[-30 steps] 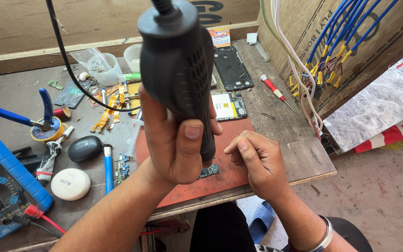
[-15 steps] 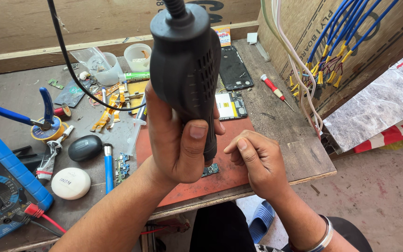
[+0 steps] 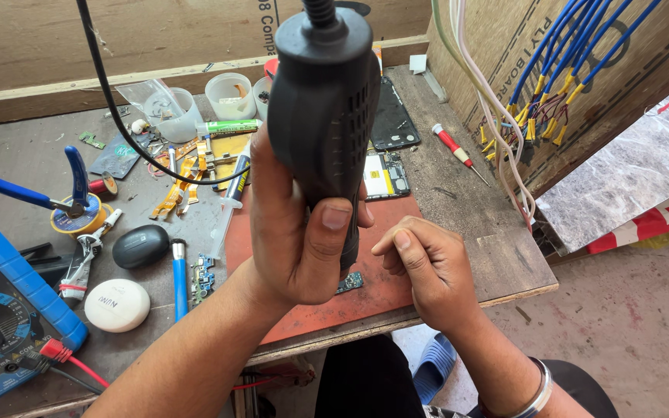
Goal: The person heats a phone motherboard with a hot air gun over the work mat, then sets the board down and handles small components on it. They then pick up a disassembled phone midframe, align the motherboard into it, and press the board into the frame while turning the assembly over.
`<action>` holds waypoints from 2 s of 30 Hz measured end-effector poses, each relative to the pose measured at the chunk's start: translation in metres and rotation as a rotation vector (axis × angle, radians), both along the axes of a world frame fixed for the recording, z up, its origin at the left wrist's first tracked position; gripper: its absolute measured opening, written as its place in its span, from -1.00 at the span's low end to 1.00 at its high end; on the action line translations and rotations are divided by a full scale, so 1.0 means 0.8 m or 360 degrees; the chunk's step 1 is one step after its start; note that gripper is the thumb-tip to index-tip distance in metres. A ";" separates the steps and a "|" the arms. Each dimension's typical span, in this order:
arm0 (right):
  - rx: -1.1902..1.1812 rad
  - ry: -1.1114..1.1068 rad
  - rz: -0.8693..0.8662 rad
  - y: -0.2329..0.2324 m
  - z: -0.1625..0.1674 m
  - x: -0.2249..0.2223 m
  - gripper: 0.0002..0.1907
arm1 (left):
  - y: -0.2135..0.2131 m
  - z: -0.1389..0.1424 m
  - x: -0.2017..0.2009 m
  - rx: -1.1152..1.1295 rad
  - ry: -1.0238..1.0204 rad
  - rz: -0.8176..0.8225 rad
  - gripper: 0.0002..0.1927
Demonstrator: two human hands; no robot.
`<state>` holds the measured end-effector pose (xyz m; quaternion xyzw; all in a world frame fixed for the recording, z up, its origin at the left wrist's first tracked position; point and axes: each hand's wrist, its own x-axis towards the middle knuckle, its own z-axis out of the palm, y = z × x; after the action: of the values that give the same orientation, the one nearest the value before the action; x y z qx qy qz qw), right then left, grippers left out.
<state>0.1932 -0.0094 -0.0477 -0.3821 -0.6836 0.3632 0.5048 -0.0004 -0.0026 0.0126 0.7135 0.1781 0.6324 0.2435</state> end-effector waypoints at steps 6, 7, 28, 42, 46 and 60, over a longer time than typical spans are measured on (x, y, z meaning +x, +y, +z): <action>0.0006 -0.0004 0.0001 0.001 0.001 0.000 -0.63 | 0.001 0.001 0.000 -0.0003 0.0004 -0.0051 -0.35; 0.0000 0.0001 0.0001 0.000 0.001 0.000 -0.63 | 0.001 0.000 0.001 -0.0028 0.0000 -0.0051 -0.35; 0.0014 -0.0007 -0.0015 0.000 0.000 -0.001 -0.63 | 0.003 -0.010 0.003 0.0050 -0.0131 -0.0218 -0.44; 0.0031 -0.0013 -0.0003 0.000 0.002 -0.001 -0.63 | -0.001 0.002 0.000 -0.0043 -0.0020 -0.0071 -0.36; 0.0021 -0.0004 0.0002 0.000 0.002 0.000 -0.64 | -0.002 -0.004 0.002 -0.0091 -0.0057 -0.0163 -0.38; 0.0024 -0.0031 -0.0008 0.000 0.003 -0.001 -0.63 | -0.001 0.000 0.004 -0.0041 -0.0085 -0.0136 -0.38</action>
<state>0.1927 -0.0094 -0.0453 -0.3836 -0.6902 0.3530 0.5019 0.0028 -0.0031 0.0123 0.7000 0.1492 0.6379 0.2842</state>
